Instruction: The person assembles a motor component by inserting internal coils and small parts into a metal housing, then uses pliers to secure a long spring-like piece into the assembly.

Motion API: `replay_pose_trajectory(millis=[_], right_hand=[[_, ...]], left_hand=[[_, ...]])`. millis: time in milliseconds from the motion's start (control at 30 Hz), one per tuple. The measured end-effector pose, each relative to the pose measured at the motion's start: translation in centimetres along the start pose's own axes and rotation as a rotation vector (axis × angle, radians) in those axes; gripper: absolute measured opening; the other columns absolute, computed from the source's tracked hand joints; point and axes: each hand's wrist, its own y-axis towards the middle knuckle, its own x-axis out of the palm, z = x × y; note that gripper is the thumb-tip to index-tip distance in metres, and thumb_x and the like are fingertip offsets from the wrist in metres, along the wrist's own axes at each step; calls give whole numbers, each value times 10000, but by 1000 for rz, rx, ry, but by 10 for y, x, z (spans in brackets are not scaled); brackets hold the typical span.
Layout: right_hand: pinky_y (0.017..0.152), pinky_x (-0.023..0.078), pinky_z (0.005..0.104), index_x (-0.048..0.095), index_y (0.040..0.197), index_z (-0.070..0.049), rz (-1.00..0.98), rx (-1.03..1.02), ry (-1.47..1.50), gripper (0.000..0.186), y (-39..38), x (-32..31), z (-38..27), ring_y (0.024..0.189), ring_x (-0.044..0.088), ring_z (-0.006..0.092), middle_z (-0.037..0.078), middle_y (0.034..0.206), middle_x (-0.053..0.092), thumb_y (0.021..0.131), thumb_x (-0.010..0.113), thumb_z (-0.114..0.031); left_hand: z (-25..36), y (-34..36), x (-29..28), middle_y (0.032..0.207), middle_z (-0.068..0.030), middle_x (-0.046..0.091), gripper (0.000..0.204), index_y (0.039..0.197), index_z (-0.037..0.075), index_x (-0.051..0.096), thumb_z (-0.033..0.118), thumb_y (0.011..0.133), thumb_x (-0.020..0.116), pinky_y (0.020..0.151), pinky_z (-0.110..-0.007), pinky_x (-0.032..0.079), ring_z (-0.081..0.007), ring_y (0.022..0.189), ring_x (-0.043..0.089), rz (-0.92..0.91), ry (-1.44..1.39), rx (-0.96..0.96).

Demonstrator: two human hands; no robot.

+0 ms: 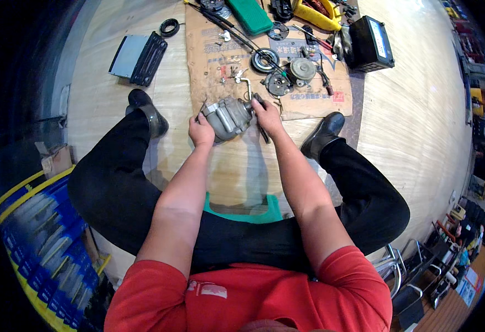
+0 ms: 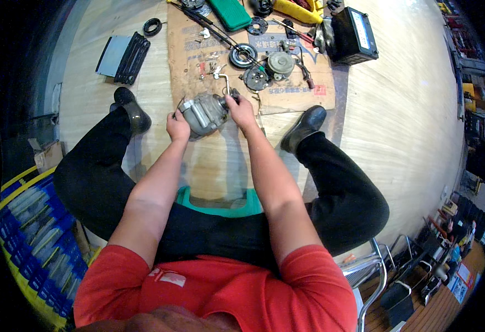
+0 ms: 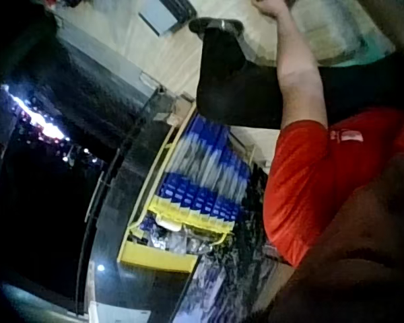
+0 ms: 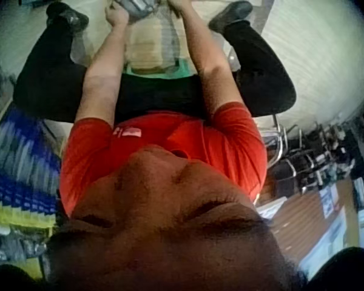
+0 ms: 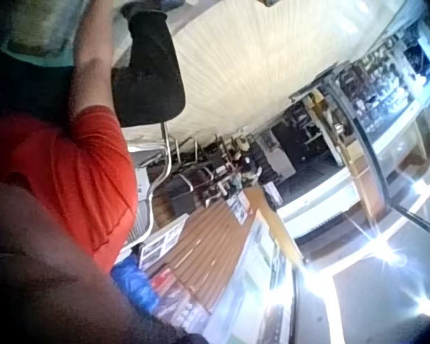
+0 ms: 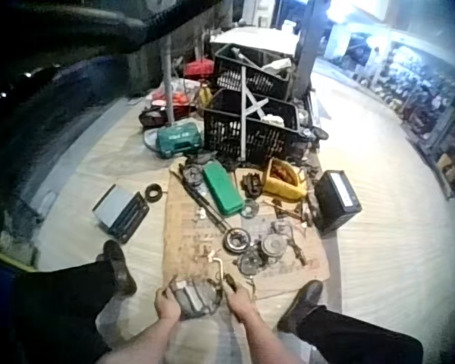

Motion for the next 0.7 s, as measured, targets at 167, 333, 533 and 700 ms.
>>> replay_pose_trajectory(millis=[167, 333, 533, 700], right_hand=[[816, 475, 309, 598, 1166, 36, 21, 150, 517, 555, -5, 41, 0, 898, 580, 173, 77, 1031, 642, 810, 754, -360], [798, 468, 294, 584, 1136, 46, 233, 189, 582, 513, -3, 68, 23, 862, 573, 167, 92, 985, 642, 828, 754, -328], [772, 482, 340, 615, 969, 94, 357, 88, 341, 490, -26, 73, -24, 824, 598, 224, 154, 893, 654, 816, 755, -350], [751, 489, 348, 609, 961, 95, 384, -23, 243, 455, -23, 59, -29, 781, 600, 215, 157, 879, 660, 820, 752, -313]], left_hand=[[-6, 4, -8, 924, -253, 665, 329, 1006, -17, 580, 303, 953, 522, 784, -444, 495, -404, 896, 641, -36, -24, 46], [-10, 7, -1, 873, -230, 671, 352, 934, -29, 601, 314, 953, 523, 761, -423, 491, -371, 838, 648, -43, -83, 27], [-45, 27, -6, 862, -223, 673, 340, 909, -31, 612, 298, 948, 536, 747, -411, 492, -355, 813, 651, -15, -96, 32], [-71, 41, -10, 866, -228, 675, 357, 930, -32, 639, 313, 932, 548, 745, -412, 490, -377, 826, 646, -69, -161, -32]])
